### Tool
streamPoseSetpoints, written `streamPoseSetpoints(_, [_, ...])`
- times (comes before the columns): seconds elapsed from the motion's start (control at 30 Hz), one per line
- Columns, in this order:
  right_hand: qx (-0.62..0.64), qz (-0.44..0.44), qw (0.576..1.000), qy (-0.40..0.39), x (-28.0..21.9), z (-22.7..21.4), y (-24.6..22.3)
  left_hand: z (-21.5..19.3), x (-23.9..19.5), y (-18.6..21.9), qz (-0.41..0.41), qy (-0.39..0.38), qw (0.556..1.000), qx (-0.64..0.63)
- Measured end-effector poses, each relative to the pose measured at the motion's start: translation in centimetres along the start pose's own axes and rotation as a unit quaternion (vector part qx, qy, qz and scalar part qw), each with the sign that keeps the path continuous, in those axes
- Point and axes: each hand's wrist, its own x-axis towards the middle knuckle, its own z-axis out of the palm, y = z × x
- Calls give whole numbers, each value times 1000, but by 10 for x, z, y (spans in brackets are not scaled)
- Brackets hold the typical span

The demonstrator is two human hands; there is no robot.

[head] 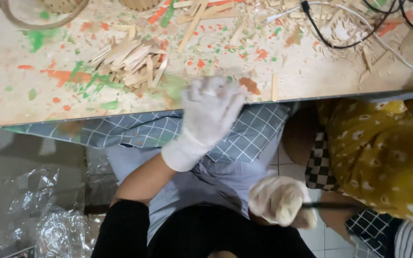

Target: Polishing and scraping the edges of small parts using a craft knife at a workshop table.

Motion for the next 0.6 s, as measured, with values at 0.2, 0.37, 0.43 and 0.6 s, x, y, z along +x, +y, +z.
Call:
streamPoseSetpoints(0.2, [-14, -3, 999, 45, -13, 0, -23, 68, 15, 79, -118, -98, 988, 24])
streamPoseSetpoints(0.37, [-3, -7, 997, 76, -18, -6, -30, 86, 8, 78, -118, -130, 982, 76])
streamPoseSetpoints(0.43, [5, -9, 996, 85, -18, -9, -28, 85, 6, 78, -100, -119, 985, 81])
streamPoseSetpoints(0.6, [24, -12, 995, 99, -20, -33, -18, 84, -1, 76, -48, -104, 987, 113])
